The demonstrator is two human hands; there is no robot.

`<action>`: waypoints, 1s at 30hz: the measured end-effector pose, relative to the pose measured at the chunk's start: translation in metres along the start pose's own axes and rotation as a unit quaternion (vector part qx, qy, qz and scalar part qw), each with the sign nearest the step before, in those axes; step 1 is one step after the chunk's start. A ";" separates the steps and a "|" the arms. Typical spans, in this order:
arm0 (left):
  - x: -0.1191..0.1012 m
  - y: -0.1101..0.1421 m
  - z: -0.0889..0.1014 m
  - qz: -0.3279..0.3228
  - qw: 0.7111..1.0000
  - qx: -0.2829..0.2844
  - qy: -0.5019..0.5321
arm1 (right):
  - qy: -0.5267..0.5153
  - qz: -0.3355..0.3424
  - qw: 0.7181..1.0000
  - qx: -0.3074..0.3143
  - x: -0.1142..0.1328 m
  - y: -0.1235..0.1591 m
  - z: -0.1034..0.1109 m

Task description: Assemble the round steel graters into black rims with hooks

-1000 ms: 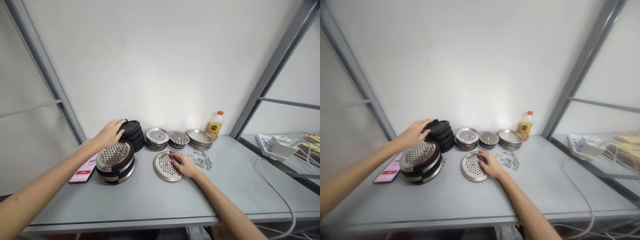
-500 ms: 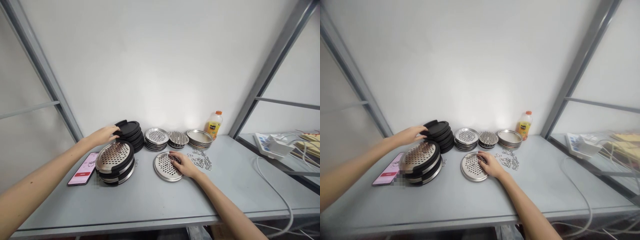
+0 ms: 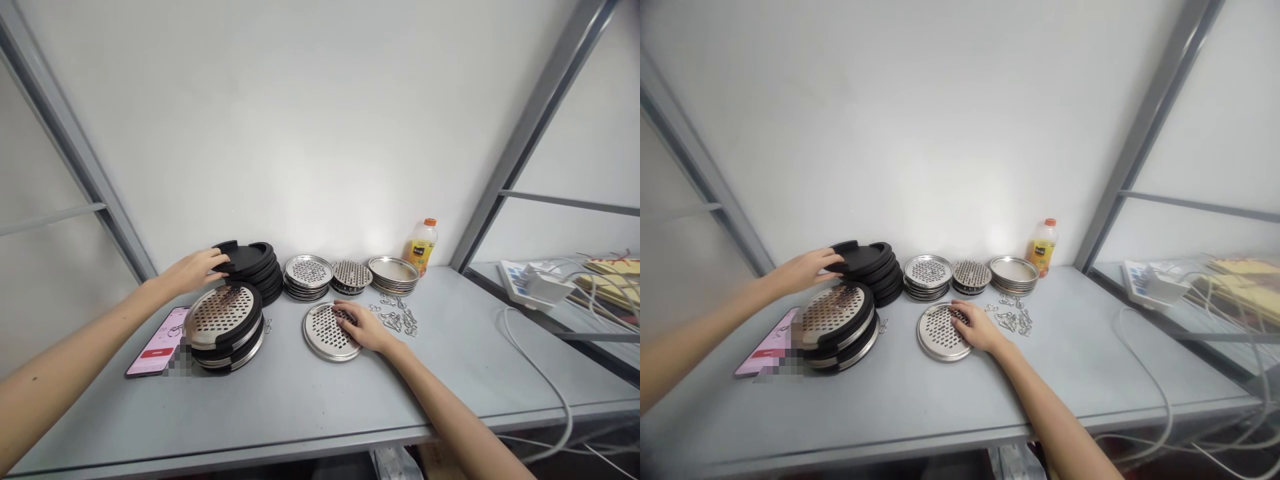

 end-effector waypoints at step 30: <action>-0.208 0.101 0.072 -0.245 0.944 -0.185 0.122 | 0.101 0.148 0.983 0.035 0.038 0.027 -0.011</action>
Point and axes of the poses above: each hand's wrist, its own y-axis away from the middle knuckle, its own z-axis out of the back of the hand, x = y × z, the point moved 5 cm from there along -y, towards the middle knuckle, and after that the axes turned 12 degrees about -y, right-handed, at the moved point
